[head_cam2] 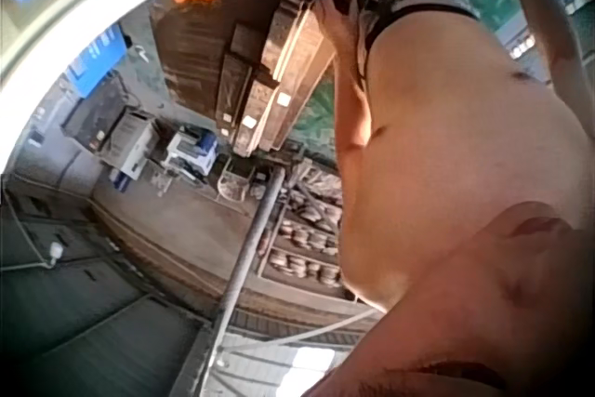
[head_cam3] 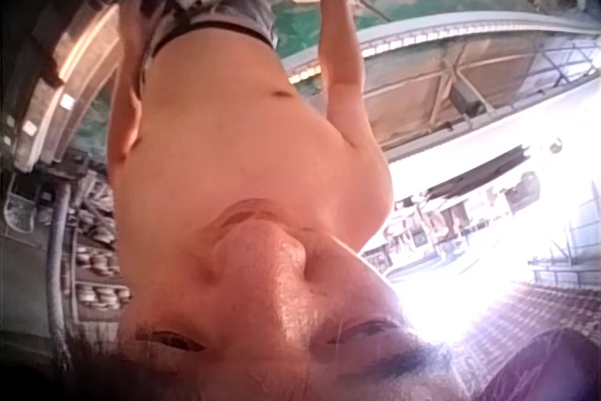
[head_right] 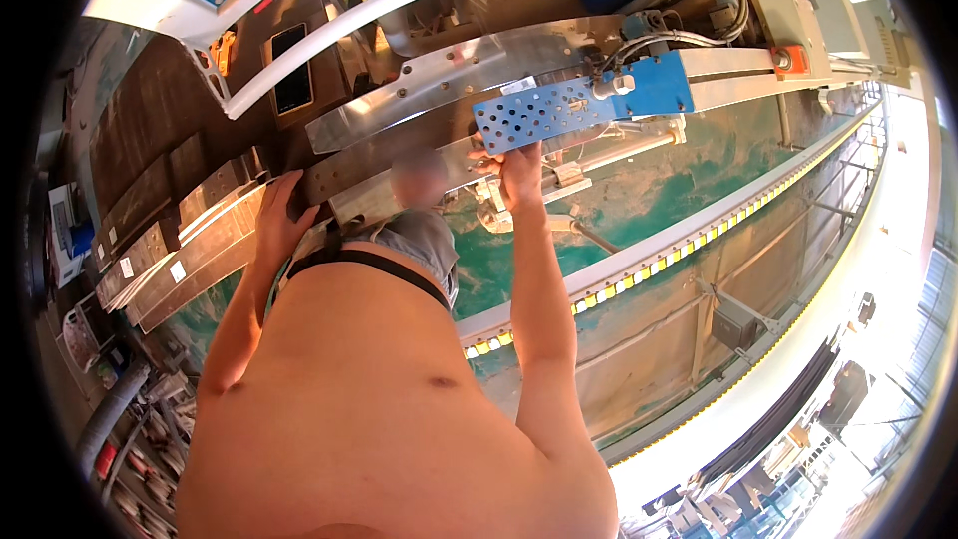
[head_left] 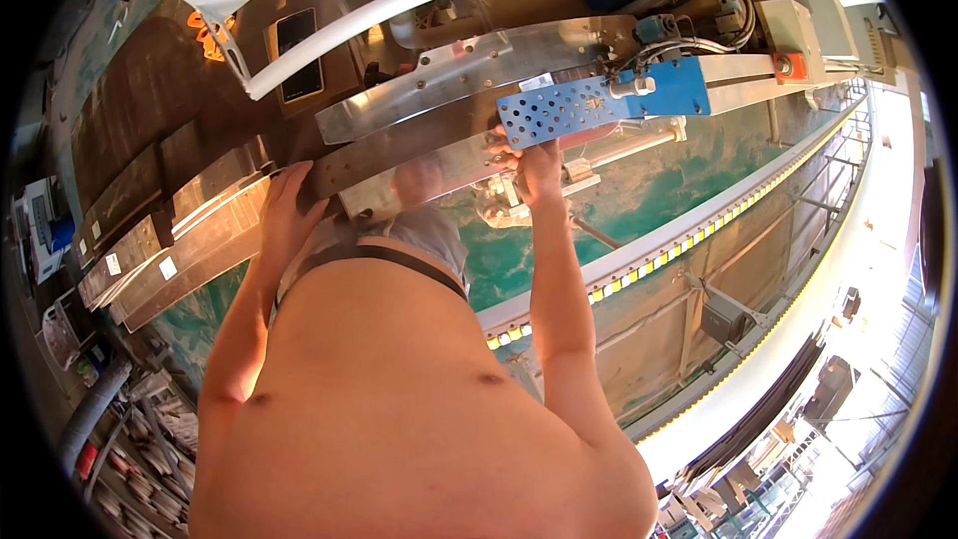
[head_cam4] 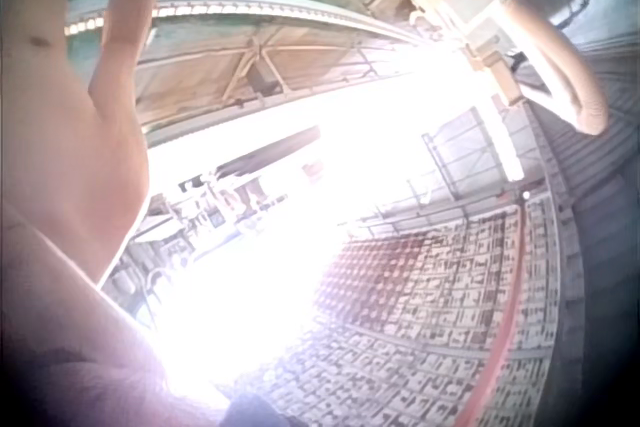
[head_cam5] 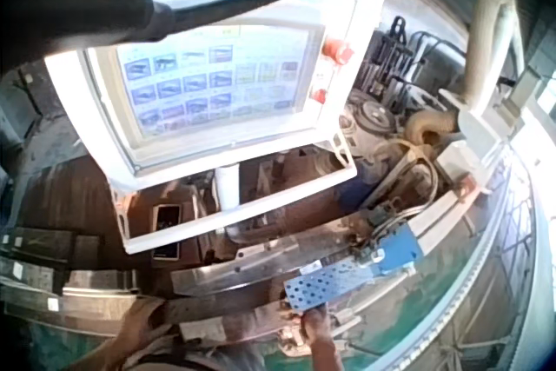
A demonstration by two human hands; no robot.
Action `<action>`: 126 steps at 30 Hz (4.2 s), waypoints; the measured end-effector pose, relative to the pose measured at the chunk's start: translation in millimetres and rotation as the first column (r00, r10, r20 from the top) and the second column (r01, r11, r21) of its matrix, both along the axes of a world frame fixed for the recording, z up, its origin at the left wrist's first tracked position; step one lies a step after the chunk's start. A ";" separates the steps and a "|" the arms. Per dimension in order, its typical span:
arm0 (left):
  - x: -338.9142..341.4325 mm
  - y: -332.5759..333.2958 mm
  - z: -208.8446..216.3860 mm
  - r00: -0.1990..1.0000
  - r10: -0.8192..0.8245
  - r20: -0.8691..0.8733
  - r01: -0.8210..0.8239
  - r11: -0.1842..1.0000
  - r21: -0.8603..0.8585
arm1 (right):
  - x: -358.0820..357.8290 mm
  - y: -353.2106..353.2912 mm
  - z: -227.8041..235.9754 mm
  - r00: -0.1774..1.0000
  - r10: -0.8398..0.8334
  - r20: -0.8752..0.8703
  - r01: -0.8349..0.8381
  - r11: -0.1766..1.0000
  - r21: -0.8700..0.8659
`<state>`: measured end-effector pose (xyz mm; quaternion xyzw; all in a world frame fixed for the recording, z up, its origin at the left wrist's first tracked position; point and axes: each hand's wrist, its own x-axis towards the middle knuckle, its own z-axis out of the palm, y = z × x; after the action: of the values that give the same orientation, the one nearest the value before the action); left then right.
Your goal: The person places long wooden planks one at a time into an edge-banding machine, luego picks up larger wooden panels and moves them between the machine and a stacking area.
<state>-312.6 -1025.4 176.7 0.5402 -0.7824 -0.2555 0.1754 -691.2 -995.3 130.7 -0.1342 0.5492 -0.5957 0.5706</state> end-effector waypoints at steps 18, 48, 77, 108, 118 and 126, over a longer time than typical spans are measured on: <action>-132.6 -46.2 -23.9 0.948 -0.305 0.095 0.319 0.908 -0.273 | 29.8 51.8 7.9 0.972 -0.228 0.061 0.226 0.973 0.041; 333.2 103.0 -0.1 -0.311 0.578 -0.754 -0.735 0.357 0.577 | 473.5 -72.6 104.0 0.044 -0.015 -0.999 -0.978 0.204 -0.046; 165.7 36.7 -8.6 0.961 0.197 -0.196 -0.124 0.935 0.332 | 101.3 18.7 23.0 0.158 0.030 -0.987 -0.171 0.985 0.003; 144.0 23.7 2.4 0.989 -0.008 -0.149 0.010 1.000 0.011 | 139.7 15.0 2.2 0.998 -0.047 0.042 0.048 0.998 -0.037; 130.0 20.2 2.7 0.984 -0.064 -0.165 0.059 0.998 -0.033 | 127.5 14.8 -3.2 0.999 -0.045 0.027 0.046 0.999 -0.025; 64.2 8.5 -0.3 0.998 -0.060 0.008 0.061 0.995 -0.081 | 50.3 2.2 -0.5 1.000 -0.018 0.022 0.017 0.999 0.039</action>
<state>-248.4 -1016.8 176.4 0.5093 -0.8086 -0.2271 0.1874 -640.9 -993.2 130.2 -0.1117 0.5553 -0.5914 0.5740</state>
